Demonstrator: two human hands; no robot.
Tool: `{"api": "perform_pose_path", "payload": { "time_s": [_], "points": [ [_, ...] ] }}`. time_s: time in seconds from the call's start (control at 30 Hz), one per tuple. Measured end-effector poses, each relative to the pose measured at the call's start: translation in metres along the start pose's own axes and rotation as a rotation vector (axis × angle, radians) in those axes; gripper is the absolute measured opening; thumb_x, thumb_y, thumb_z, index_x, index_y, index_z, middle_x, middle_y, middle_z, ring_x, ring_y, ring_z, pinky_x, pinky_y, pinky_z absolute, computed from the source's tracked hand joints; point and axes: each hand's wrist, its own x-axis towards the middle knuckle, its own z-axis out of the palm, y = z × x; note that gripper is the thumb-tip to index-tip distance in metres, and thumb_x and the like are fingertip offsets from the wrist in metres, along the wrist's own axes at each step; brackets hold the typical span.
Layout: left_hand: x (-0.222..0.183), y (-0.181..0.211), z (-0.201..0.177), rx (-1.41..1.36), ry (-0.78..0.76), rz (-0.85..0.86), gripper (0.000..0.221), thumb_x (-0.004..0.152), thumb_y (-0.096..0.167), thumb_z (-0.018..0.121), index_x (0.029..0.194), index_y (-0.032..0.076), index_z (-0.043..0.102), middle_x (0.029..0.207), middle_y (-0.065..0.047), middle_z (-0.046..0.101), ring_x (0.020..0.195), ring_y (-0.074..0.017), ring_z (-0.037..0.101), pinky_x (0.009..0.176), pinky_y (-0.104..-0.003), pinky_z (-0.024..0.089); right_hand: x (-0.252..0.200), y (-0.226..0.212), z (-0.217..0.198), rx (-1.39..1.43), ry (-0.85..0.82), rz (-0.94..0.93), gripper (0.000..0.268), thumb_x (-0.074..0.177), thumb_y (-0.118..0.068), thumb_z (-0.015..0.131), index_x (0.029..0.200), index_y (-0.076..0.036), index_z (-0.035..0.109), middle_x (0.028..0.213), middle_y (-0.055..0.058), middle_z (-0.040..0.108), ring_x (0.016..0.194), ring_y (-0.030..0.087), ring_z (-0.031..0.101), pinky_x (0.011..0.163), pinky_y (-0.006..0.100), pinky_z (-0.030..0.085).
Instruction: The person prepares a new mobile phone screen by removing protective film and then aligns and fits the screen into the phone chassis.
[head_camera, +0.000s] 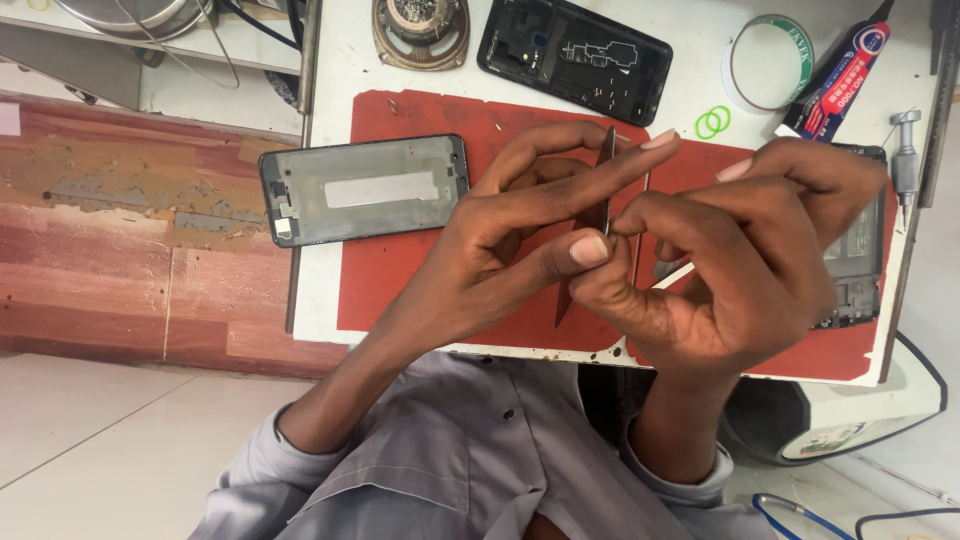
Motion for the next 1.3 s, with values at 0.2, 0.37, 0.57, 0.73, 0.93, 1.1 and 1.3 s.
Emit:
{"api": "perform_pose_path", "payload": {
  "time_s": [0.2,0.37,0.57,0.73,0.93,1.1,1.3],
  "points": [
    [0.0,0.004,-0.001,-0.039,0.03,-0.042,0.04,0.111,0.029,0.064,0.145,0.008,0.061,0.156,0.003,0.052,0.125,-0.0145,0.05,0.107,-0.03,0.05,-0.009,0.001,0.005,0.037,0.027,0.043,0.029,0.089,-0.031,0.091,0.091,-0.007,0.074,0.087,-0.001,0.061,0.101,0.024,0.048,0.08,0.035,0.04],
    [0.0,0.0,-0.003,-0.128,0.097,-0.075,0.041,0.114,0.032,0.056,0.144,0.005,0.061,0.161,-0.003,0.048,0.13,-0.0151,0.047,0.107,-0.03,0.052,-0.013,-0.003,0.008,0.051,0.024,0.086,0.023,0.087,-0.027,0.087,0.088,-0.009,0.072,0.087,-0.001,0.056,0.101,0.026,0.048,0.08,0.035,0.04],
    [0.0,-0.007,-0.004,-0.046,0.191,0.02,0.049,0.123,0.04,0.044,0.159,0.008,0.045,0.164,-0.002,0.039,0.135,-0.0148,0.051,0.117,-0.029,0.044,-0.029,-0.002,-0.001,-0.005,-0.013,0.135,0.014,0.083,-0.022,0.082,0.084,-0.012,0.072,0.086,-0.002,0.054,0.101,0.025,0.05,0.082,0.037,0.042],
    [0.004,-0.012,0.001,-0.197,0.254,0.018,0.047,0.125,0.044,0.035,0.157,0.01,0.044,0.168,-0.002,0.033,0.149,-0.0181,0.043,0.114,-0.033,0.051,-0.045,-0.001,-0.02,0.015,-0.081,0.201,0.013,0.077,-0.023,0.079,0.08,-0.013,0.071,0.082,-0.004,0.057,0.102,0.027,0.05,0.084,0.036,0.044],
    [0.005,-0.005,0.005,-0.099,0.167,0.008,0.049,0.127,0.045,0.036,0.16,0.01,0.042,0.165,-0.003,0.035,0.149,-0.0174,0.043,0.119,-0.034,0.051,-0.033,-0.009,-0.027,0.105,-0.088,0.367,0.03,0.09,-0.029,0.086,0.112,-0.011,0.076,0.107,-0.002,0.063,0.112,0.022,0.051,0.097,0.034,0.045],
    [0.006,0.002,0.011,-0.04,0.124,0.037,0.049,0.127,0.045,0.036,0.161,0.009,0.04,0.164,-0.002,0.036,0.145,-0.0173,0.048,0.121,-0.033,0.05,-0.01,-0.008,-0.011,0.167,-0.051,0.235,0.047,0.089,-0.042,0.081,0.119,-0.008,0.071,0.12,0.002,0.066,0.12,0.025,0.053,0.104,0.038,0.048],
    [0.008,-0.002,0.013,-0.137,0.197,0.039,0.056,0.123,0.05,0.036,0.159,0.007,0.04,0.162,-0.006,0.042,0.141,-0.0164,0.05,0.123,-0.032,0.041,-0.012,-0.011,0.001,0.19,-0.052,0.166,0.02,0.09,-0.029,0.087,0.099,-0.013,0.077,0.106,-0.002,0.069,0.11,0.022,0.055,0.093,0.034,0.05]
  ]
}}
